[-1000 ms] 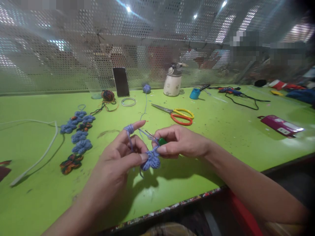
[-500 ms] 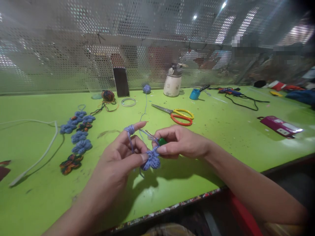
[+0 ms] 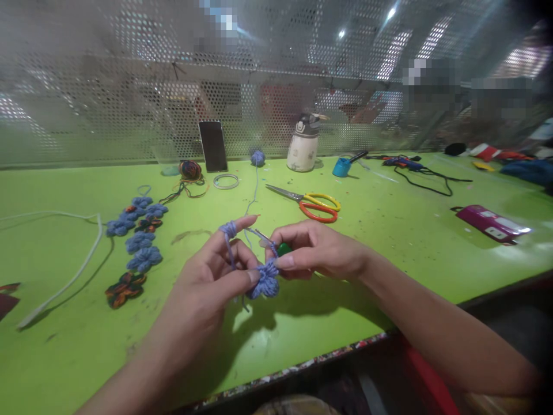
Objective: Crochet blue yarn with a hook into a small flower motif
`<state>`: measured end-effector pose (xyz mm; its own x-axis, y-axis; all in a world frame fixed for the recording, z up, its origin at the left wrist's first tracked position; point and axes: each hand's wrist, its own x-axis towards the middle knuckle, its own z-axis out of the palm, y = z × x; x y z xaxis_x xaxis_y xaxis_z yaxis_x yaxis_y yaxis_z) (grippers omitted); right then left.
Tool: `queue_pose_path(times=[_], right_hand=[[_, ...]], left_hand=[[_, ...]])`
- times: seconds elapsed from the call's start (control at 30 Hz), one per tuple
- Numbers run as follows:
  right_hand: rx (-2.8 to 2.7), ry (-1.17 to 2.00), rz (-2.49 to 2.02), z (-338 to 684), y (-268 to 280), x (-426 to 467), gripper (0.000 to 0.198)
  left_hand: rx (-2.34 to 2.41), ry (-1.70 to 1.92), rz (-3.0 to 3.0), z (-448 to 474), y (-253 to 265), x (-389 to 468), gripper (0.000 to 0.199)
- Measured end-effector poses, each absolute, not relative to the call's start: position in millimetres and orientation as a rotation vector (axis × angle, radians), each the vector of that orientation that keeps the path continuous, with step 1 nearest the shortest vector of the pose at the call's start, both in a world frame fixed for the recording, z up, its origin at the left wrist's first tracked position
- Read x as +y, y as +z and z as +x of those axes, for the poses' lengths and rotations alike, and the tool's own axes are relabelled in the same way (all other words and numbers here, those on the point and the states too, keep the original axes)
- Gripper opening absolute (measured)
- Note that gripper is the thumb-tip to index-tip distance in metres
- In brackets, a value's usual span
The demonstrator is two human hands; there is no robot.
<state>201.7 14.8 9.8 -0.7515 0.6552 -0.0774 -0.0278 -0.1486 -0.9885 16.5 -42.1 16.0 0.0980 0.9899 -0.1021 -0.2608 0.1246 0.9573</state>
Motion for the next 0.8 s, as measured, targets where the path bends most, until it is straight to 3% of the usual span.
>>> queue_pose_path(times=[0.67, 0.8], right_hand=[[-1.767, 1.907, -0.745, 200.6, 9.1, 15.8, 0.022], [-1.783, 1.896, -0.749, 201.4, 10.1, 16.5, 0.025]], left_hand=[[0.978, 1.165, 0.995, 15.5, 13.9, -42.2, 0.059], [0.975, 1.153, 1.014, 17.5, 13.3, -43.2, 0.067]])
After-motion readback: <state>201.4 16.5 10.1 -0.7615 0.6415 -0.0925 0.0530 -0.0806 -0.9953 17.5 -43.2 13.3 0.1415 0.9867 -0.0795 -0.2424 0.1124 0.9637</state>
